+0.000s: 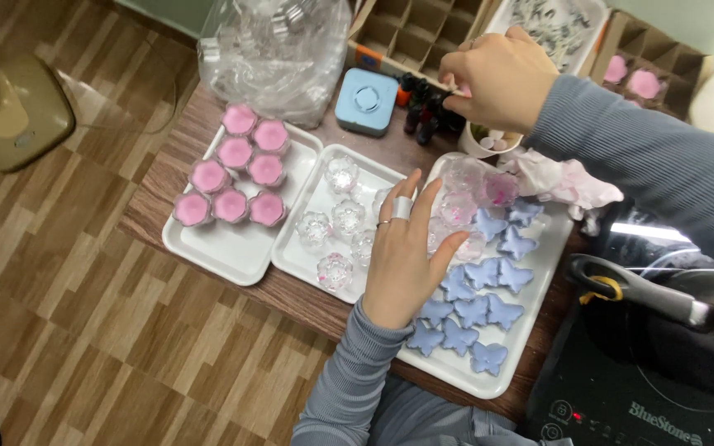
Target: The recorder prepares wax by mixing dye and pouring it into flower-shaped silicone molds.
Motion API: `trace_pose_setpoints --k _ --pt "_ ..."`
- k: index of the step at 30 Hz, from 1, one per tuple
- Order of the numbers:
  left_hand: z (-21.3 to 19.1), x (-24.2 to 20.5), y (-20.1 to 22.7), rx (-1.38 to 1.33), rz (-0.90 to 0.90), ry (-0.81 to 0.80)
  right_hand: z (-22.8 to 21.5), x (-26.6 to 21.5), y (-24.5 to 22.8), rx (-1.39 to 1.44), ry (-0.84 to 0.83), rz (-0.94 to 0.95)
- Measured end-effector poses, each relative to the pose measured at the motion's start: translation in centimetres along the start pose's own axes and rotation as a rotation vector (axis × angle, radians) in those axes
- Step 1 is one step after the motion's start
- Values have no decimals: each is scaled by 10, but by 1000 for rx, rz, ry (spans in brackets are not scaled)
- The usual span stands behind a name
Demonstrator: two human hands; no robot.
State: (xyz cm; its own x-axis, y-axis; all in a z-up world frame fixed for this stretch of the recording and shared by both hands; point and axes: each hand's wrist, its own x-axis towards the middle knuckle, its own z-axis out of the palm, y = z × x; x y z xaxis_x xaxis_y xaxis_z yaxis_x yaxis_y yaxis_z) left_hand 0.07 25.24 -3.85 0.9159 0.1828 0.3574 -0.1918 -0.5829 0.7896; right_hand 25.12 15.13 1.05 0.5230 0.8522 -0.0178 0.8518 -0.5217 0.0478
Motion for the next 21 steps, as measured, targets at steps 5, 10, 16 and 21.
trace_pose_setpoints --k 5,10,16,21 --pt "-3 0 38 -43 90 -20 -63 -57 -15 3 95 -36" --pt "6 -7 83 -68 205 -90 -109 -134 -20 41 71 75" --pt "35 -14 115 -19 394 -290 -148 -248 -6 -10 -110 319" --pt "73 -21 126 157 399 -314 -118 -373 45 -95 199 369"
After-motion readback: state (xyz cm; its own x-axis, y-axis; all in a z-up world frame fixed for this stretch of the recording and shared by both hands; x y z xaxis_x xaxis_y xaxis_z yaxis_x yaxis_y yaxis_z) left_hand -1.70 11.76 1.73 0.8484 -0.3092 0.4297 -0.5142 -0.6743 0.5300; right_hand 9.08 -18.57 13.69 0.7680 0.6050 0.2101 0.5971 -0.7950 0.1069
